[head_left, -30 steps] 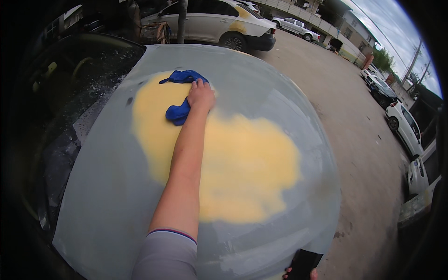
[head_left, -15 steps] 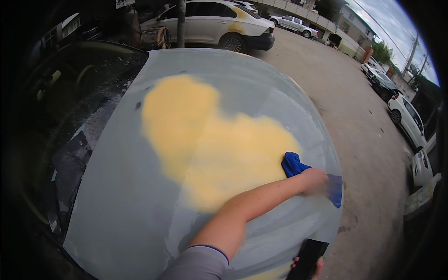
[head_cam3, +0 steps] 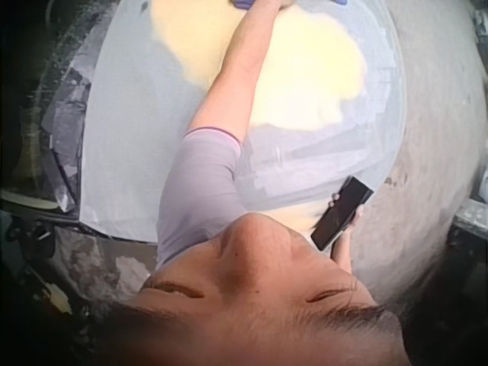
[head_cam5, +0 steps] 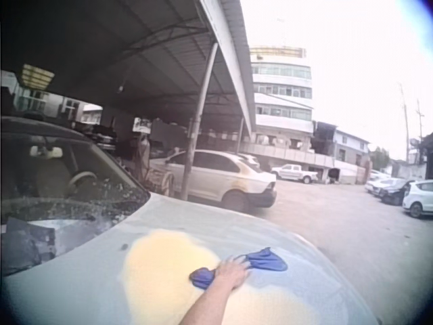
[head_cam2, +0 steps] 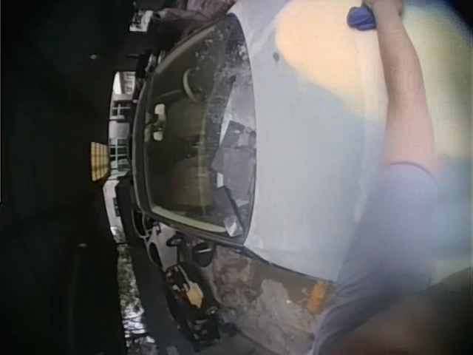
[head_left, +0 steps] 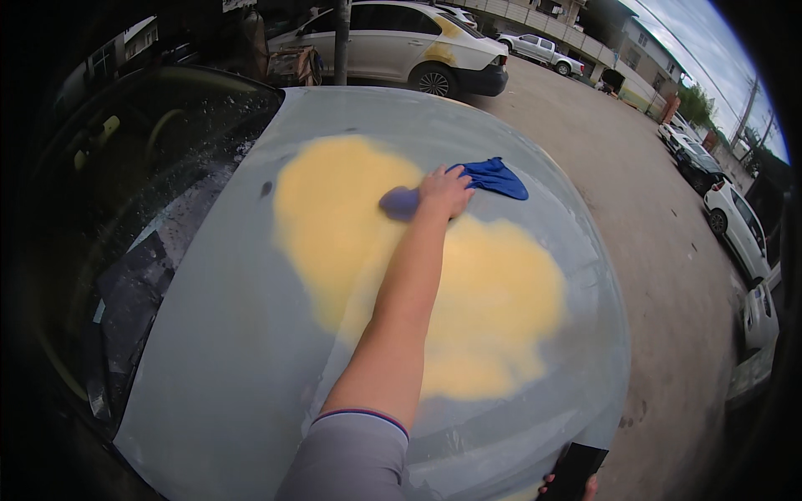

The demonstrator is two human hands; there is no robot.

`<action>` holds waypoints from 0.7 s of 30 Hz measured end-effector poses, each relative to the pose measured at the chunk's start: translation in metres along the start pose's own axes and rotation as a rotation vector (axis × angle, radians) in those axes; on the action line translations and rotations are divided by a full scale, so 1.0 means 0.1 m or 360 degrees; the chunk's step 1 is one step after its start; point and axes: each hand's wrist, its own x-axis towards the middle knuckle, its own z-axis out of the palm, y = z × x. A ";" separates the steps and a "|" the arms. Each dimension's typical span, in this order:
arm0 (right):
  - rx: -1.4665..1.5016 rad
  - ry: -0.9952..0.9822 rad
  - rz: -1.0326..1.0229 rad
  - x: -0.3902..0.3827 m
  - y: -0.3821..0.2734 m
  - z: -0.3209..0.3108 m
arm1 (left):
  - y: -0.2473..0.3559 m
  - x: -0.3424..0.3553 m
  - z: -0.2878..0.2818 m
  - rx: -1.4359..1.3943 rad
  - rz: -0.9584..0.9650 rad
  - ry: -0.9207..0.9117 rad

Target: The person sands a yellow-painted area on a car hood using a sanding block and wipes the surface with a blue cloth. They repeatedly dip the sanding block in a bucket of water and continue sanding and wiping the hood.

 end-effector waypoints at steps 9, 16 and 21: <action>-0.0057 0.0047 -0.0026 0.04 0.06 -0.40 | -2.17 -0.92 -0.72 0.0222 -0.1495 0.0277; -0.0106 0.0114 0.0033 0.07 0.13 -0.38 | -2.45 -2.19 -1.02 0.0310 -0.1924 0.0433; -0.0106 0.0102 0.0064 0.13 0.20 -0.42 | -1.90 -2.99 -0.98 0.0324 -0.1846 0.0416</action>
